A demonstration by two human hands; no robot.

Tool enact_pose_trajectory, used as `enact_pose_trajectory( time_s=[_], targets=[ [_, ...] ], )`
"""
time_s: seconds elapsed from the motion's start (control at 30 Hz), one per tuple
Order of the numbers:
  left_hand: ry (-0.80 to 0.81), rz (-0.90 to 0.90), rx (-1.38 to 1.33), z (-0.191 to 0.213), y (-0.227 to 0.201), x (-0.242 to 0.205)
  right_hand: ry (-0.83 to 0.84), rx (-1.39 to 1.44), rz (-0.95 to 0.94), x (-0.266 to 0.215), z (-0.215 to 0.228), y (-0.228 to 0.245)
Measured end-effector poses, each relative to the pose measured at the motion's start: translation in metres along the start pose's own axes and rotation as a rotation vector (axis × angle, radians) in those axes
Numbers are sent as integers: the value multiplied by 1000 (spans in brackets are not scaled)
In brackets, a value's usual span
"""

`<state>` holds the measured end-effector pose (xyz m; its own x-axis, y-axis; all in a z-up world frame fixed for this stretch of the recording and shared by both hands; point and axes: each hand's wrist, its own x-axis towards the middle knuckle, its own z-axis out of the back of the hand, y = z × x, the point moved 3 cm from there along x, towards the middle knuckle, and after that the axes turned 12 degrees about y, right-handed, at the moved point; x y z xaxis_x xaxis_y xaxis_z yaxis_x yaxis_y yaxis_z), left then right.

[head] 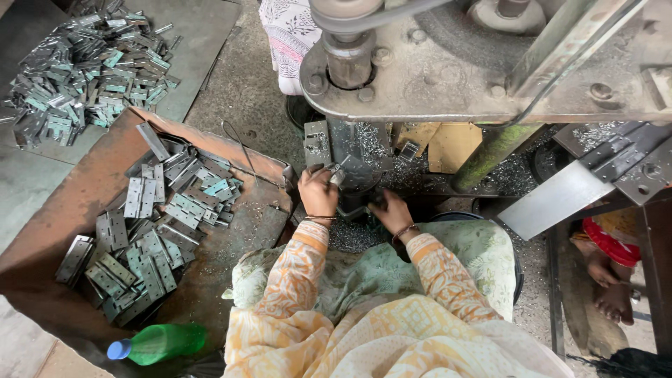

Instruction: The person operates a press machine to process metal pieces, repeatedly picking up pieces from a bin, placing them into the machine, and removing the processed pieces. The person handles the metal pieces by hand and uses the machine's lever to activate the press.

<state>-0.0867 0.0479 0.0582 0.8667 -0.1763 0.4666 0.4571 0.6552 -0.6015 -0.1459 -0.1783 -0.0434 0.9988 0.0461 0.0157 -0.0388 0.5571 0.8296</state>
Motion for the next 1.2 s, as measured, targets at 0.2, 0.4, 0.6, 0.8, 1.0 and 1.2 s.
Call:
enact_pose_trajectory(
  time_s=[0.2,0.4,0.6,0.8,1.0,1.2],
  targets=[
    [245,325,-1003,-49,68,14,-219,799,57,43,29,15],
    [325,204,604,-17,60,30,-289,-496,172,25,43,60],
    [454,120,453,-40,14,-8,75,-722,244,42,-15,54],
    [590,89,689,-64,4,-17,26,-680,229,21,-23,59],
    [684,133,674,-75,15,2,410,-618,-423,-57,-12,30],
    [671,125,731,-85,18,4,366,-536,-465,-73,-31,-19]
  ],
)
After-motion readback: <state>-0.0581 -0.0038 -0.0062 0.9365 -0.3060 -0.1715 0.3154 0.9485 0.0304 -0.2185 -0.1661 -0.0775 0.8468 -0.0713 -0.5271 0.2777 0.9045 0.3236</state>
